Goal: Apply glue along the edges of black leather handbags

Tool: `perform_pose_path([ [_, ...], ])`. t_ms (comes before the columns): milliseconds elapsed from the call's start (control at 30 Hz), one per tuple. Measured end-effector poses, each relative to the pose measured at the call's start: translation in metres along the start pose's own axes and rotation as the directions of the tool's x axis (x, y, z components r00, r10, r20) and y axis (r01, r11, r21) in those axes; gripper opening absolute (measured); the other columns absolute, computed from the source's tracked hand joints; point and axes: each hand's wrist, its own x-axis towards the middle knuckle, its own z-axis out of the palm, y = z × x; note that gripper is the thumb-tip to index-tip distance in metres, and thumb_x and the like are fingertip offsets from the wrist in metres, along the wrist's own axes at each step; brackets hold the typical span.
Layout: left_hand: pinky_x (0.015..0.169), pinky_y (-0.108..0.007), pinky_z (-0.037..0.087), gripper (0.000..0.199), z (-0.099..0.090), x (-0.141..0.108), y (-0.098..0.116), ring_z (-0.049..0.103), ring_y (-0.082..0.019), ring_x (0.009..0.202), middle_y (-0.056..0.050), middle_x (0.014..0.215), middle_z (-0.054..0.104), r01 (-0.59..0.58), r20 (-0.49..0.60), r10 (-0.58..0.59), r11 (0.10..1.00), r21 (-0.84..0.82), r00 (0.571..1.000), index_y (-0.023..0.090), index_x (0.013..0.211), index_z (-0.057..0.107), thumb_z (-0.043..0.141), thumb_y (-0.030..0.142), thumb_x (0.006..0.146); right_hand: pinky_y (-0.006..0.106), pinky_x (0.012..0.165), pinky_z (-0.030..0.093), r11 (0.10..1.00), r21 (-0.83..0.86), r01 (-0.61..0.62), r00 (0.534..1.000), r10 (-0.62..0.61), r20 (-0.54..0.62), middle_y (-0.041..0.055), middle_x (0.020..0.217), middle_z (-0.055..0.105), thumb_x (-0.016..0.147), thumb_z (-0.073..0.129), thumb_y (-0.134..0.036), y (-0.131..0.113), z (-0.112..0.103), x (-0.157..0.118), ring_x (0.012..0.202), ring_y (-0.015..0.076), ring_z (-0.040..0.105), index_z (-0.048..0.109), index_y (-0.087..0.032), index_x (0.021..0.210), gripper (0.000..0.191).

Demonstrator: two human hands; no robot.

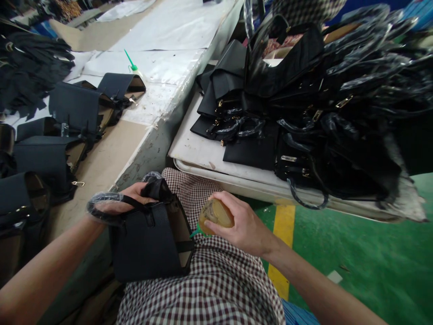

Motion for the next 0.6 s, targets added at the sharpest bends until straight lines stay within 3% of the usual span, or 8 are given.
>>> perform_pose_path([
  [200, 0.073, -0.026, 0.055, 0.030, 0.003, -0.007, 0.004, 0.069, -0.019, 0.080, -0.002, 0.094, 0.076, 0.005, -0.024, -0.004, 0.999, 0.044, 1.000, 0.013, 0.102, 0.075, 0.080, 0.031, 0.078, 0.035, 0.079, 0.055, 0.988, 0.041, -0.146, 0.988, 0.144, 0.056, 0.0032, 0.102, 0.069, 0.084, 0.071, -0.034, -0.004, -0.002, 0.001, 0.087, 0.0223, 0.066, 0.060, -0.024, 0.113, 0.032],
  [367, 0.078, -0.027, 0.054, 0.031, -0.006, -0.020, 0.030, 0.067, -0.019, 0.083, -0.003, 0.095, 0.074, -0.086, -0.028, 0.095, 0.970, 0.229, 0.995, 0.012, 0.104, 0.070, 0.078, 0.028, 0.078, 0.026, 0.048, 0.047, 0.886, 0.254, -0.388, 0.921, 0.366, 0.131, -0.0013, 0.082, 0.065, 0.086, 0.069, -0.042, 0.002, -0.008, 0.004, 0.057, 0.0145, 0.057, 0.060, -0.024, 0.113, 0.034],
  [433, 0.079, -0.027, 0.052, 0.028, -0.007, -0.030, 0.042, 0.065, -0.019, 0.085, -0.002, 0.093, 0.073, -0.161, -0.016, 0.184, 0.898, 0.409, 0.983, 0.013, 0.102, 0.069, 0.076, 0.028, 0.080, 0.022, 0.038, 0.038, 0.815, 0.372, -0.443, 0.894, 0.430, 0.123, -0.0025, 0.078, 0.063, 0.087, 0.068, -0.047, 0.007, -0.011, 0.004, 0.048, 0.0109, 0.049, 0.058, -0.025, 0.118, 0.039],
  [500, 0.077, -0.026, 0.050, 0.019, -0.002, -0.042, 0.048, 0.064, -0.017, 0.082, -0.001, 0.089, 0.071, -0.196, -0.031, 0.268, 0.773, 0.604, 0.963, 0.016, 0.098, 0.067, 0.072, 0.028, 0.084, 0.021, 0.035, 0.033, 0.779, 0.453, -0.433, 0.884, 0.466, 0.043, -0.0032, 0.075, 0.060, 0.087, 0.068, -0.049, 0.012, -0.013, 0.002, 0.045, 0.0099, 0.045, 0.057, -0.024, 0.119, 0.042],
  [600, 0.070, -0.025, 0.046, 0.008, 0.018, -0.059, 0.042, 0.062, -0.016, 0.077, 0.001, 0.086, 0.068, -0.175, -0.063, 0.354, 0.598, 0.782, 0.933, 0.020, 0.096, 0.063, 0.063, 0.019, 0.087, 0.022, 0.037, 0.037, 0.813, 0.450, -0.368, 0.876, 0.466, -0.125, -0.0021, 0.080, 0.062, 0.087, 0.069, -0.048, 0.020, -0.011, -0.003, 0.048, 0.0114, 0.050, 0.056, -0.025, 0.121, 0.043],
])
